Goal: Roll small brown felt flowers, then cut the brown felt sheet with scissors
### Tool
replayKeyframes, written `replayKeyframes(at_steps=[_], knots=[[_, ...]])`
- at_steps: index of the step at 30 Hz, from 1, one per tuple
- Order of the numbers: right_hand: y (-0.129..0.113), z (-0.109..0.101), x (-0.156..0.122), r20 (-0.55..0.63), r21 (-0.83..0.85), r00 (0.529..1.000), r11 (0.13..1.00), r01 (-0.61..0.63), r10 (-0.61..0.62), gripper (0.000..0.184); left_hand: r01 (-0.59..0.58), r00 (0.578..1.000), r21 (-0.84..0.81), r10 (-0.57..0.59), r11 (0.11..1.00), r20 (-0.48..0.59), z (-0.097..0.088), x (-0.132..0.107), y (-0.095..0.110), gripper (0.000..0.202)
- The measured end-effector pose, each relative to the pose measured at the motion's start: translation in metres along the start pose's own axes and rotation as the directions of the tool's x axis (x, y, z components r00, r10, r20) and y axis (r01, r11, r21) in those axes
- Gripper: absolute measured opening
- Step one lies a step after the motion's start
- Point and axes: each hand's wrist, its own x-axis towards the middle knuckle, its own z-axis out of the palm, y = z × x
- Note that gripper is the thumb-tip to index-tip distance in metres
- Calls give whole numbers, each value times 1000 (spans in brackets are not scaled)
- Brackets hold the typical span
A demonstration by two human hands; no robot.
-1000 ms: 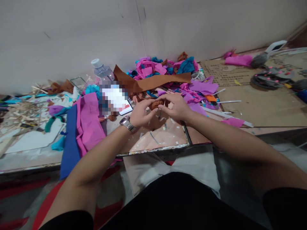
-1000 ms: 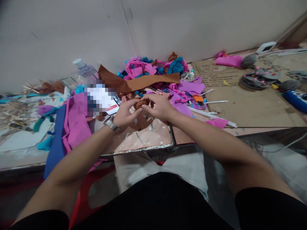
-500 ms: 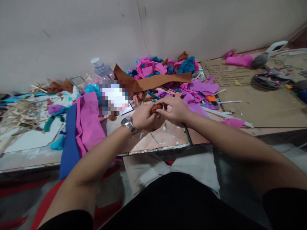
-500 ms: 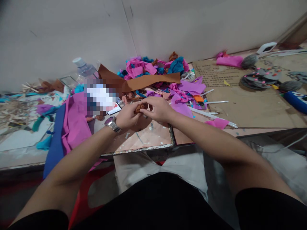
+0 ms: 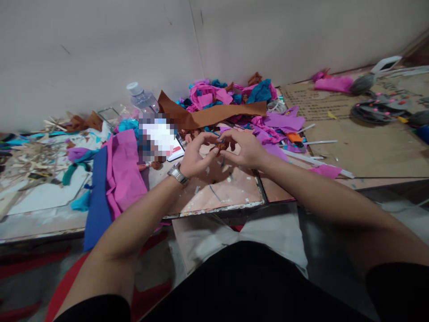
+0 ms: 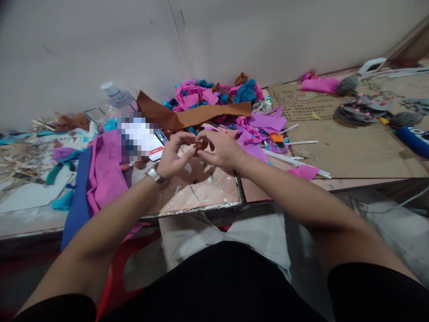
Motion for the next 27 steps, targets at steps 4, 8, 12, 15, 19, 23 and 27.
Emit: replayKeyframes(at_steps=[4,8,12,15,19,23,27], knots=[[-1,-1,-1,-40,2,999,1000,-12,12,28,14,1000,-62,-14,998,8,3,-1,1,42],[-4,-3,0,-34,24,999,1000,20,-19,22,16,999,-127,-10,992,43,3,-2,0,42],[-5,-3,0,-66,33,996,998,54,-52,22,16,1000,-98,-17,995,-14,4,-2,-1,36],[-4,-2,-1,-74,21,996,999,46,-45,25,0,1000,-53,-1,999,-30,3,-2,0,36],[-2,-1,-1,-75,18,997,999,38,-36,28,4,1000,-66,-5,998,-18,3,-2,1,42],[-2,-2,0,-79,16,994,997,79,-78,27,3,999,-70,-6,998,-43,4,-1,-1,38],[-2,-3,1,-95,10,991,996,91,-90,28,47,998,-113,-51,992,-32,4,0,-2,36]])
